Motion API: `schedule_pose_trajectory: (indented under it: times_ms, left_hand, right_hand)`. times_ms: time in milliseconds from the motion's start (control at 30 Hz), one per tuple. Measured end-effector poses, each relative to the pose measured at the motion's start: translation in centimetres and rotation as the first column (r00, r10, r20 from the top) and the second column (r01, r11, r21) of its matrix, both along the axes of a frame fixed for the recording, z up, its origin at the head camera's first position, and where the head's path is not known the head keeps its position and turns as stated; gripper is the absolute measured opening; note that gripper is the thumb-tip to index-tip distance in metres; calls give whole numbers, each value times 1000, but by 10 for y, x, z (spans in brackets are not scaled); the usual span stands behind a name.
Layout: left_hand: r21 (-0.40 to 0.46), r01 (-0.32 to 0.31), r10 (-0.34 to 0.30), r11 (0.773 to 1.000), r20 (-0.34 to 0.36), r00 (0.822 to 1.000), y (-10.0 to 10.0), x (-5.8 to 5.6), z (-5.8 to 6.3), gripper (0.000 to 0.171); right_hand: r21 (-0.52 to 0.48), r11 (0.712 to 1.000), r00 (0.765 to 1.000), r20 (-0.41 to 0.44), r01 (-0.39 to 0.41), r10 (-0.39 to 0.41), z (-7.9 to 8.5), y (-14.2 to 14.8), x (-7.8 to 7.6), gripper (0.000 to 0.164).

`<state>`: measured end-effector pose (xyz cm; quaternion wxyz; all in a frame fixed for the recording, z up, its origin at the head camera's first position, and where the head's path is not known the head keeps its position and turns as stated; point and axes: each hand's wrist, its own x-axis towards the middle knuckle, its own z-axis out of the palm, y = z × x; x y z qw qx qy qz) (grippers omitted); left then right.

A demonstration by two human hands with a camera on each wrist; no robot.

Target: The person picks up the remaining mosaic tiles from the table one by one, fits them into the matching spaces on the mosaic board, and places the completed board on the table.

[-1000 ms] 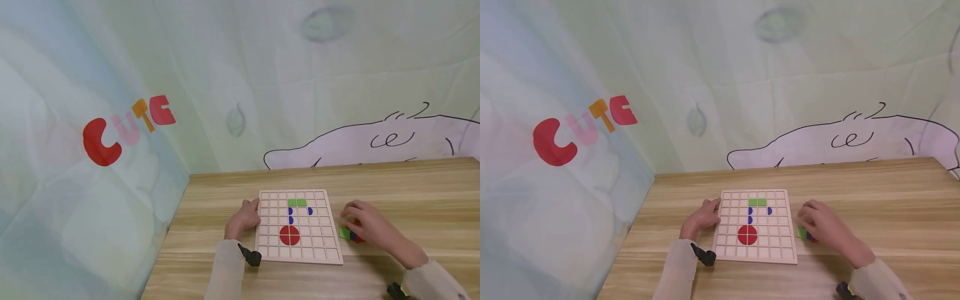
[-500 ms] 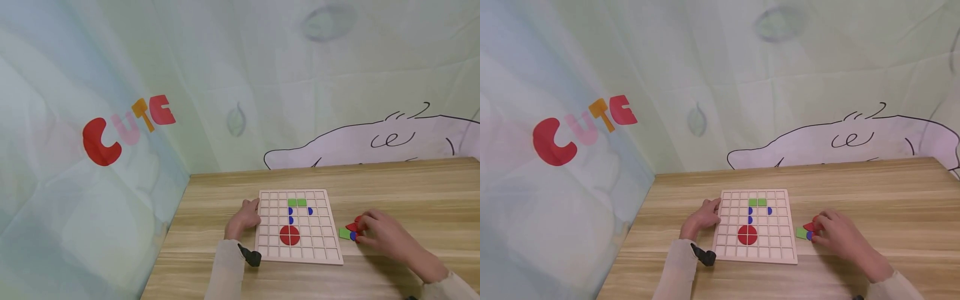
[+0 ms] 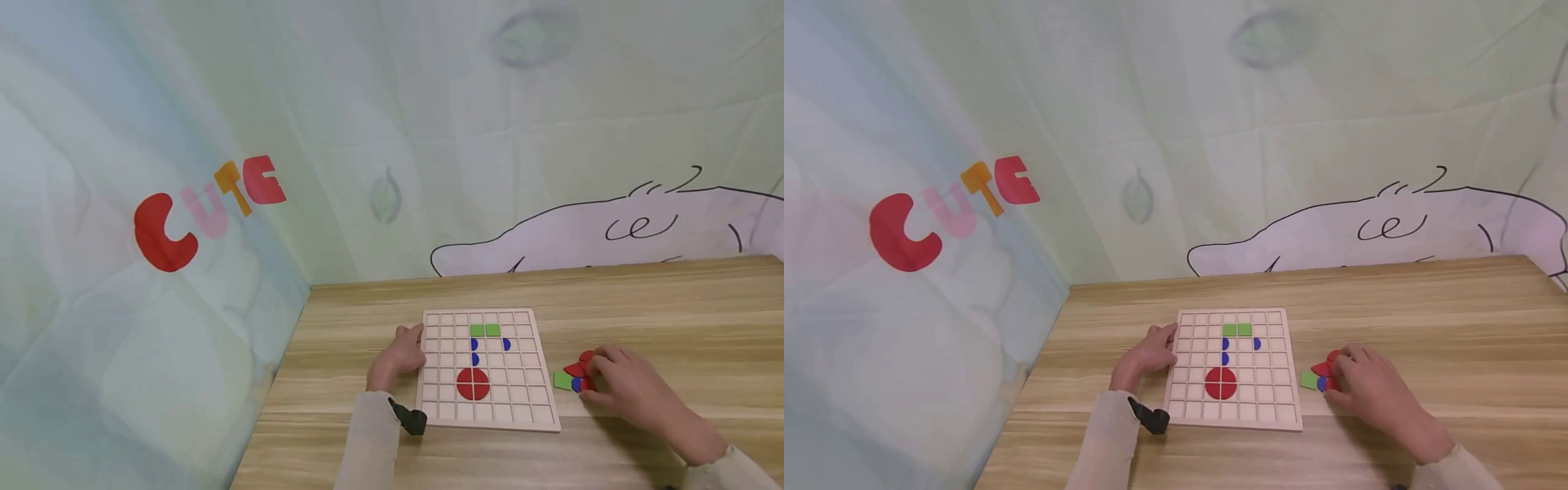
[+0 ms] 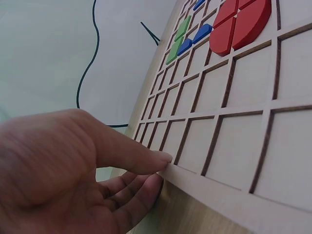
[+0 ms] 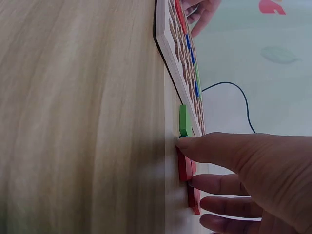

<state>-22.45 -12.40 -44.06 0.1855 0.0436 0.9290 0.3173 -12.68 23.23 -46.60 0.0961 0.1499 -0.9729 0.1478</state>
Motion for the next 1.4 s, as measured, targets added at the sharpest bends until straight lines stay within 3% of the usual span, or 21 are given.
schedule_pose_trajectory:
  times_ms: [533,867,1033,1233,1400]
  left_hand:
    - [-4,-15,15,1000,-11,1000,1,-1,-1,74]
    - [-13,-9,9,1000,-6,1000,0,2,4,73]
    - [-12,-2,2,1000,-1,1000,0,0,1,73]
    - [-16,-1,1,1000,-8,1000,0,-1,-2,74]
    - [-11,-1,0,1000,-7,1000,0,-1,-1,74]
  right_hand:
    - [-31,999,1000,21,18,-17,0,-3,3,29]
    - [-60,996,984,-168,-70,59,8,-8,-4,27]
    - [-50,993,973,-213,-104,92,11,-19,-8,28]
    - [-51,994,986,-140,-98,90,14,-33,-12,27]
    - [-53,991,985,-133,-121,113,15,-45,-15,27]
